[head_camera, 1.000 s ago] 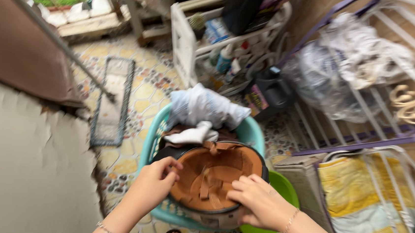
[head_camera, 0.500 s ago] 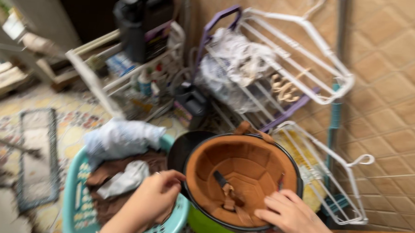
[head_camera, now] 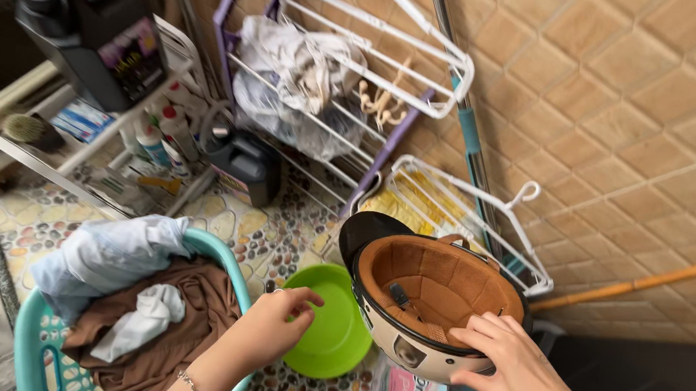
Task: The person loads various clothing items from a laundry basket into a top-loading washing machine on a balcony. They handle shirts, pants, and other garments one by one, shaking them out before placing them inside the machine.
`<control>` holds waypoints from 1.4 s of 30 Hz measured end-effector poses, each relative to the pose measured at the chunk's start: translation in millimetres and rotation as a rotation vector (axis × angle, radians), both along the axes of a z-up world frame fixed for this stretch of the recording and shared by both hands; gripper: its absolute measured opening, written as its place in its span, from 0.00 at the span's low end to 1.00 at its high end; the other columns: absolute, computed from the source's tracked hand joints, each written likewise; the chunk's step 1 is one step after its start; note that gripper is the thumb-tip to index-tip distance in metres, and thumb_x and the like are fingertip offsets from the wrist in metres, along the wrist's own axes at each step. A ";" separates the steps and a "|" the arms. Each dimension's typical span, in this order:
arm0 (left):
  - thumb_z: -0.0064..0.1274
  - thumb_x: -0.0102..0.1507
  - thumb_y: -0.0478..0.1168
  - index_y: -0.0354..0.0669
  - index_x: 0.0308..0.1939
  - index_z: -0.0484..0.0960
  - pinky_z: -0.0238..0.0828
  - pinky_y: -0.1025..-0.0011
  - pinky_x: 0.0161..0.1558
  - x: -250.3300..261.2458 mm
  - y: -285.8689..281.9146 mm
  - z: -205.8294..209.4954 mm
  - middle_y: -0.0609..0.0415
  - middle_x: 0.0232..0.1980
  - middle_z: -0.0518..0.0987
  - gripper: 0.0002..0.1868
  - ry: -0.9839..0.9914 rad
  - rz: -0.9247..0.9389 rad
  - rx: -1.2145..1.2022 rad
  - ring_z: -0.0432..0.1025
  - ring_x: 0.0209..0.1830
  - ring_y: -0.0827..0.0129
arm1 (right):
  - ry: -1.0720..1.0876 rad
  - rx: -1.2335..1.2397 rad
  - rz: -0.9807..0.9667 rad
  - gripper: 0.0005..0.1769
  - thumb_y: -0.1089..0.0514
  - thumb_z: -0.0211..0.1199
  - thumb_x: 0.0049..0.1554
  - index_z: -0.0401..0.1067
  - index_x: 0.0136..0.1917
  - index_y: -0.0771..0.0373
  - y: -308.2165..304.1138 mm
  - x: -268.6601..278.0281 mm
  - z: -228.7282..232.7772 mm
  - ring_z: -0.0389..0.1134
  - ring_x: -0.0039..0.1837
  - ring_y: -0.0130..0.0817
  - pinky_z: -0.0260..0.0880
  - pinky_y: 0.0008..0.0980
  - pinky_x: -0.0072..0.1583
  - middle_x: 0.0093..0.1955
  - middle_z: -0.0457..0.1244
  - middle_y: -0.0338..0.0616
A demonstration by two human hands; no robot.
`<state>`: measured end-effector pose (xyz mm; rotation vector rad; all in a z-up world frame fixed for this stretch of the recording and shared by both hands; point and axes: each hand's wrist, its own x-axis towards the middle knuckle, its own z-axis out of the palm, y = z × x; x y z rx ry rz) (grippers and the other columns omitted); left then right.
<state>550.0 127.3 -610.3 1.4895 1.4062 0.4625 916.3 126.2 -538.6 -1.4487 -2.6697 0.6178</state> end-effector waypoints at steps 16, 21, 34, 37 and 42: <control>0.49 0.62 0.40 0.41 0.51 0.82 0.76 0.66 0.43 -36.9 -53.8 -72.1 0.47 0.34 0.86 0.16 0.043 0.158 -0.138 0.81 0.35 0.60 | 0.062 -0.171 -0.048 0.37 0.45 0.76 0.44 0.72 0.62 0.63 -11.3 -43.5 -95.6 0.62 0.60 0.47 0.61 0.41 0.62 0.57 0.64 0.46; 0.49 0.62 0.40 0.42 0.52 0.82 0.77 0.64 0.44 -38.6 -51.3 -57.9 0.46 0.36 0.85 0.16 0.074 0.178 -0.211 0.81 0.36 0.58 | 0.078 -0.089 -0.029 0.36 0.46 0.76 0.42 0.73 0.61 0.62 5.1 -60.0 -72.8 0.63 0.57 0.45 0.62 0.39 0.60 0.54 0.65 0.44; 0.47 0.62 0.40 0.42 0.53 0.81 0.77 0.64 0.44 -9.4 -4.4 -40.5 0.45 0.41 0.86 0.17 0.038 0.135 -0.075 0.81 0.39 0.55 | 0.089 0.141 -0.171 0.33 0.49 0.75 0.40 0.73 0.57 0.63 67.3 -12.6 -70.4 0.64 0.54 0.41 0.60 0.41 0.57 0.46 0.64 0.43; 0.47 0.61 0.39 0.41 0.52 0.82 0.77 0.63 0.44 5.0 -2.0 -53.9 0.44 0.40 0.86 0.17 0.000 0.104 -0.066 0.81 0.38 0.55 | 0.009 0.007 -0.189 0.35 0.47 0.76 0.44 0.72 0.62 0.59 57.4 15.4 -86.9 0.63 0.57 0.42 0.60 0.40 0.61 0.51 0.64 0.43; 0.49 0.62 0.40 0.45 0.52 0.82 0.75 0.62 0.51 10.5 -7.6 -95.5 0.46 0.42 0.86 0.15 0.153 0.015 -0.022 0.79 0.46 0.54 | 0.084 -0.137 -0.107 0.35 0.51 0.74 0.48 0.68 0.67 0.60 26.3 37.0 -157.4 0.52 0.73 0.57 0.48 0.46 0.71 0.71 0.58 0.55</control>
